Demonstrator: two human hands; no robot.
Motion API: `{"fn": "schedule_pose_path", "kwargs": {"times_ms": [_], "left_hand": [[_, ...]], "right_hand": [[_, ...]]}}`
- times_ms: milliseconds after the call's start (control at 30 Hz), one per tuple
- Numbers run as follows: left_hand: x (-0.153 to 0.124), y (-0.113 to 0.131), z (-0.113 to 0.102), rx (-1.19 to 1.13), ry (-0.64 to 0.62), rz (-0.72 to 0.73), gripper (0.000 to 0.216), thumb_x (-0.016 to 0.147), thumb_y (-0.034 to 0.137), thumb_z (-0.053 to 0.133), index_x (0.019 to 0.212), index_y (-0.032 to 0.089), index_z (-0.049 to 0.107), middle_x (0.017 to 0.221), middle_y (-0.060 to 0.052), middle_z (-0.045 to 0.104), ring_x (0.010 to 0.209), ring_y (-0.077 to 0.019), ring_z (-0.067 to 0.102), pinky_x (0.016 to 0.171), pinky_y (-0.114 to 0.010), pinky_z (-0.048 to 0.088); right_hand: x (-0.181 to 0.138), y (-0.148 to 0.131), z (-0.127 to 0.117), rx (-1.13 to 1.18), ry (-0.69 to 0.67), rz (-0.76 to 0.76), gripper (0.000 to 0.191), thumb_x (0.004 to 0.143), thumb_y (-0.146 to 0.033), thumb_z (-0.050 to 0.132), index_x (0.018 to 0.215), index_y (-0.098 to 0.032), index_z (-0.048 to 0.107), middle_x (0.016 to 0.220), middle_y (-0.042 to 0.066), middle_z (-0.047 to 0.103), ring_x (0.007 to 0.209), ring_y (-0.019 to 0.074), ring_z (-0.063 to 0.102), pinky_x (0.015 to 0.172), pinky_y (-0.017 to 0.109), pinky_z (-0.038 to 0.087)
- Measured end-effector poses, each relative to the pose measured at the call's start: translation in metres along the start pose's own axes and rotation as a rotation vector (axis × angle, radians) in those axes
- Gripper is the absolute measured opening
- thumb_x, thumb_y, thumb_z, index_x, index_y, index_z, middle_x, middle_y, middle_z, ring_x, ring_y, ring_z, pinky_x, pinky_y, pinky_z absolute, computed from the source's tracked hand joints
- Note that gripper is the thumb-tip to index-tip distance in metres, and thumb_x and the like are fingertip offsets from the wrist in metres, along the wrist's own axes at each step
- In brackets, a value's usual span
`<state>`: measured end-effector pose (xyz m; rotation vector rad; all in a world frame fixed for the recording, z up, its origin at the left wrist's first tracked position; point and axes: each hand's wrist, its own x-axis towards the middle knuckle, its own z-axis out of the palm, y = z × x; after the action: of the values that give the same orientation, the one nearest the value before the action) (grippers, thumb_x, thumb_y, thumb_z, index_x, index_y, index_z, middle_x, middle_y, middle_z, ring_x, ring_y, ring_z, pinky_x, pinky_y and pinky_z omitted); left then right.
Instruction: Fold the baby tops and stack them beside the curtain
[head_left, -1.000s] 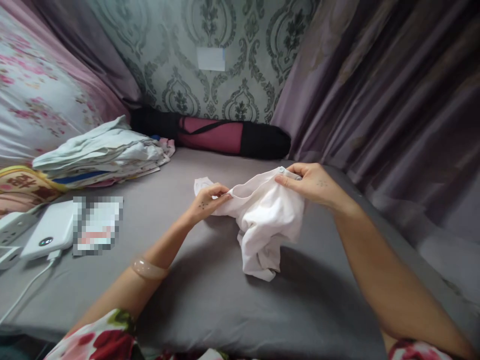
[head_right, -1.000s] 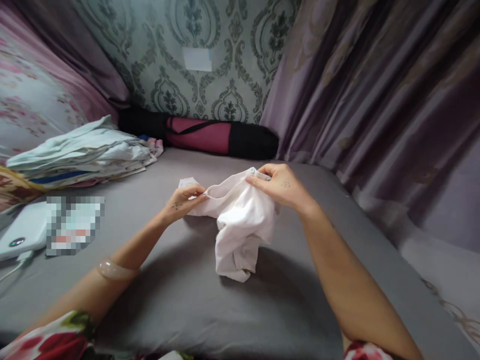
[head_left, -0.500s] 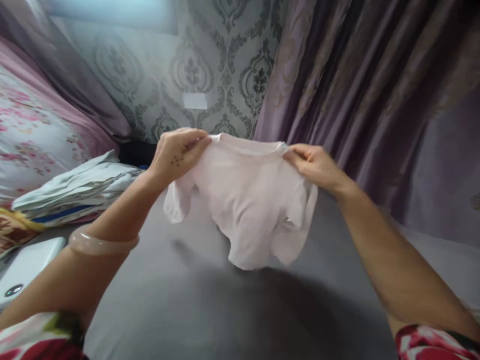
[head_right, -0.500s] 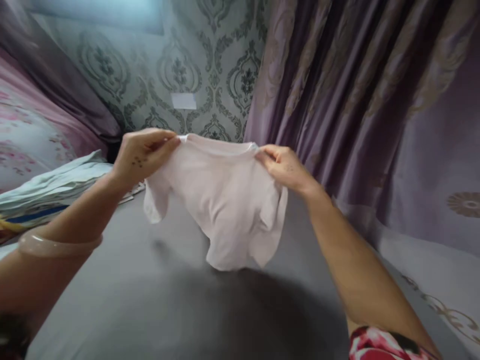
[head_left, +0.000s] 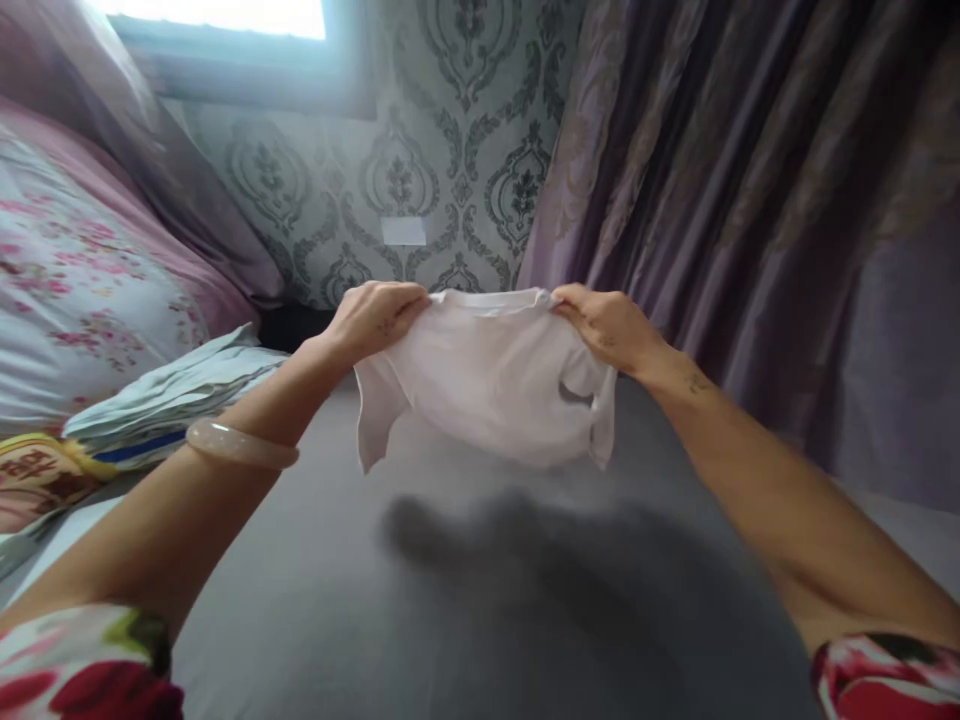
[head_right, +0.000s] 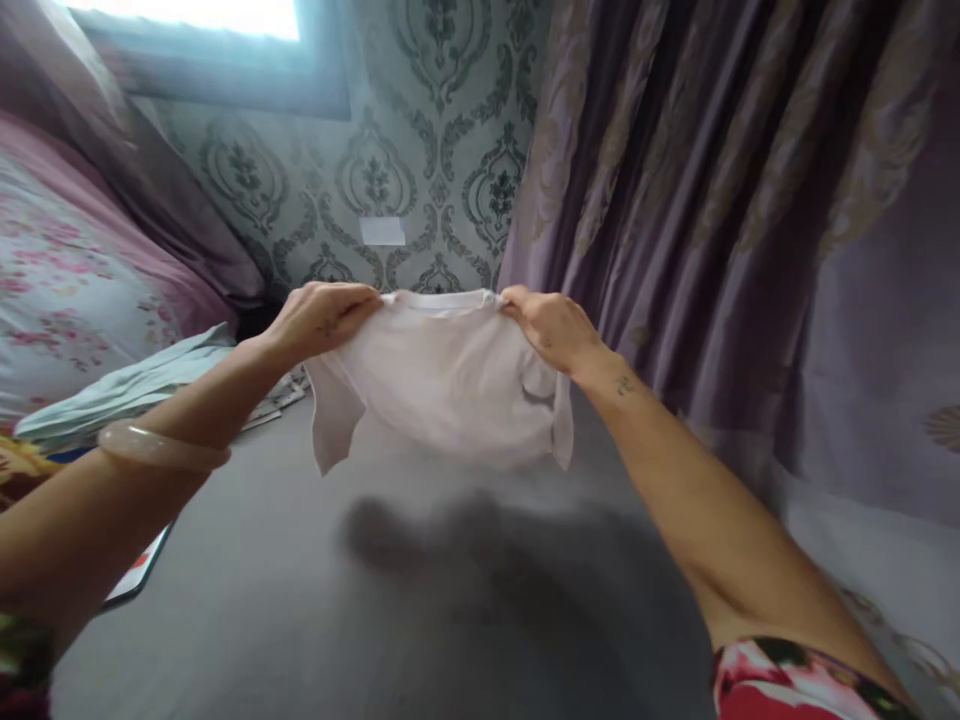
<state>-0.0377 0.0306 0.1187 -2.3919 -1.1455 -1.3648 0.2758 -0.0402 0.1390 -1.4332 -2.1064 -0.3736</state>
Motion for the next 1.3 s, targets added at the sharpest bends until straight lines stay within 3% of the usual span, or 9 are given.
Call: {"fn": "schedule_pose_path", "kwargs": {"times_ms": [100,267,433,633,867,1000,1167,1300], "left_hand": [[0.0,-0.009,0.008,-0.114,0.019,-0.079,0.031,0.085,0.042,0.053,0.087,0.018,0.072,0.066,0.0,0.061,0.067,-0.0138,0.052,0.059,-0.023,0.036],[-0.002,-0.01,0.012,-0.306,-0.025,-0.077,0.032,0.081,0.044,0.058,0.084,0.016,0.074,0.081,-0.004,0.064,0.07,-0.0131,0.053,0.059,-0.023,0.039],[-0.005,-0.001,0.003,-0.555,-0.169,-0.203,0.04,0.076,0.053,0.066,0.087,0.016,0.074,0.08,-0.006,0.067,0.068,-0.0141,0.057,0.054,-0.021,0.042],[-0.007,0.007,-0.004,-0.644,-0.266,-0.278,0.044,0.071,0.06,0.071,0.081,0.017,0.073,0.065,-0.002,0.064,0.055,-0.0111,0.054,0.046,-0.02,0.037],[-0.008,0.015,-0.01,-0.673,-0.142,-0.263,0.044,0.076,0.059,0.066,0.086,0.017,0.073,0.068,-0.003,0.065,0.059,-0.0126,0.056,0.05,-0.021,0.041],[-0.009,0.012,-0.003,-0.588,-0.234,-0.231,0.041,0.075,0.055,0.067,0.074,0.015,0.071,0.058,0.0,0.058,0.053,-0.0112,0.051,0.046,-0.021,0.035],[-0.009,0.0,0.01,-0.519,-0.121,-0.217,0.039,0.077,0.054,0.064,0.085,0.016,0.072,0.062,0.0,0.059,0.055,-0.0106,0.049,0.049,-0.021,0.033],[-0.007,-0.009,0.016,-0.318,-0.07,-0.161,0.037,0.08,0.052,0.06,0.084,0.017,0.072,0.064,0.0,0.06,0.061,-0.0121,0.049,0.053,-0.021,0.034]], "right_hand": [[0.0,0.008,0.006,0.167,0.042,0.04,0.035,0.093,-0.052,0.05,0.109,-0.025,0.066,0.087,0.003,0.071,0.083,0.0215,0.065,0.069,0.029,0.045],[-0.009,0.01,0.018,0.548,-0.064,0.136,0.046,0.084,-0.063,0.055,0.092,-0.021,0.07,0.091,0.005,0.071,0.083,0.02,0.065,0.069,0.03,0.051],[-0.017,0.001,0.015,0.796,-0.147,0.332,0.049,0.075,-0.067,0.065,0.089,-0.02,0.07,0.083,0.005,0.072,0.071,0.0174,0.065,0.061,0.028,0.054],[-0.016,-0.003,0.007,0.793,-0.242,0.346,0.051,0.067,-0.067,0.073,0.089,-0.02,0.074,0.079,0.005,0.072,0.065,0.0187,0.065,0.051,0.028,0.052],[-0.019,-0.015,-0.004,0.764,-0.084,0.274,0.051,0.07,-0.072,0.066,0.084,-0.023,0.073,0.077,0.004,0.071,0.067,0.0195,0.064,0.052,0.028,0.05],[-0.014,-0.015,-0.001,0.615,-0.126,0.225,0.052,0.067,-0.072,0.068,0.07,-0.019,0.07,0.063,0.001,0.064,0.06,0.0163,0.06,0.049,0.025,0.044],[-0.003,-0.007,0.011,0.591,-0.128,0.198,0.053,0.068,-0.071,0.067,0.078,-0.019,0.073,0.068,0.001,0.066,0.063,0.0166,0.06,0.051,0.024,0.044],[0.004,0.005,0.022,0.553,-0.073,0.136,0.056,0.074,-0.072,0.06,0.085,-0.02,0.074,0.072,0.0,0.067,0.067,0.0173,0.06,0.055,0.025,0.044]]}}
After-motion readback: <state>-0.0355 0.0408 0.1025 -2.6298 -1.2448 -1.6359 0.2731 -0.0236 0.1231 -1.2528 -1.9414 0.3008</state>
